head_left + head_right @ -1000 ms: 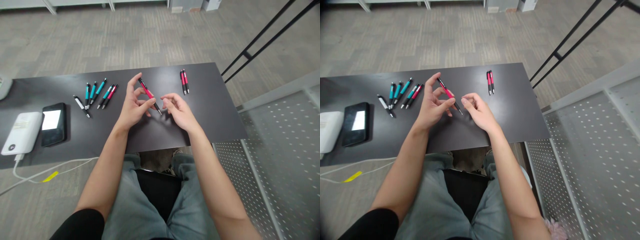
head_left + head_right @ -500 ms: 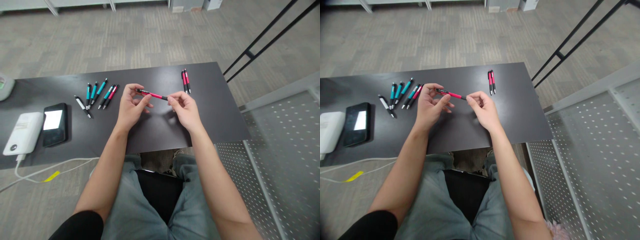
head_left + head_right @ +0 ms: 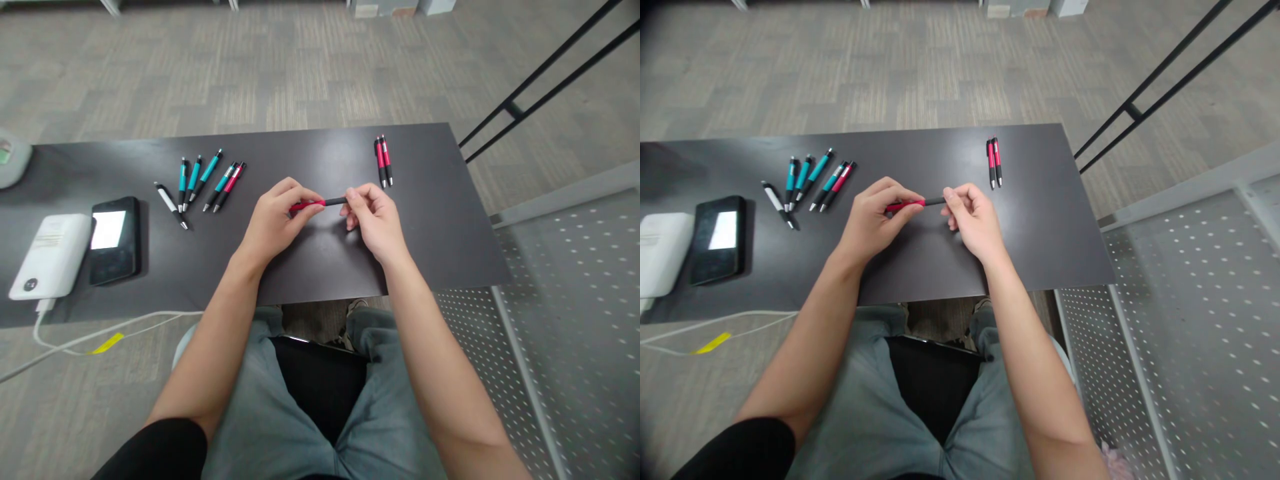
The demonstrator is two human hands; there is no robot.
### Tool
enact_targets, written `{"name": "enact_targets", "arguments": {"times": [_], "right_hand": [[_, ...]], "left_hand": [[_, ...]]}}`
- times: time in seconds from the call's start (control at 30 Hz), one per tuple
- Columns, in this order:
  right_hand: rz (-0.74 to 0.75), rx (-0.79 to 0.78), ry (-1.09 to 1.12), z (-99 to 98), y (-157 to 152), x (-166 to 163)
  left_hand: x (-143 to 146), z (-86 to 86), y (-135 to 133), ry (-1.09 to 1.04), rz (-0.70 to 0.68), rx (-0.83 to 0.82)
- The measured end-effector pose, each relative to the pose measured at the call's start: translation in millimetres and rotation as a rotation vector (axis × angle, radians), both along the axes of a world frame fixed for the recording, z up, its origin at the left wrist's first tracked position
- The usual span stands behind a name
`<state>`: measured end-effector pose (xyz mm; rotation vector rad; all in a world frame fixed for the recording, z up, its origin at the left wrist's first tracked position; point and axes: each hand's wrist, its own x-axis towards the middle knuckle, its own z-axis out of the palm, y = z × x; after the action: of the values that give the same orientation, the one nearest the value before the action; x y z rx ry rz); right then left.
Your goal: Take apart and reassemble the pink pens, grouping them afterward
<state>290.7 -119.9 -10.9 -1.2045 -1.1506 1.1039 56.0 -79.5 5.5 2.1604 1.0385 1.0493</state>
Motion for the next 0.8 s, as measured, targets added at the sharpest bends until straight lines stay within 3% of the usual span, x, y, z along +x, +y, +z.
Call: {"name": "enact_targets", "arguments": {"times": [0.23, 0.47, 0.8], "right_hand": [[-0.006, 0.096, -0.369, 6.3, -6.2, 10.1], [0.023, 0.168, -0.405, 7.8, -4.7, 8.8], [0.087, 0.323, -0.498, 9.0, -2.7, 5.6]], "left_hand": [[2.8, -2.4, -4.4, -0.014, -0.02, 0.029], [0.4, 0.5, -4.1, 0.079, -0.013, 0.003], [-6.6, -0.7, -7.2, -0.009, -0.083, -0.133]]}}
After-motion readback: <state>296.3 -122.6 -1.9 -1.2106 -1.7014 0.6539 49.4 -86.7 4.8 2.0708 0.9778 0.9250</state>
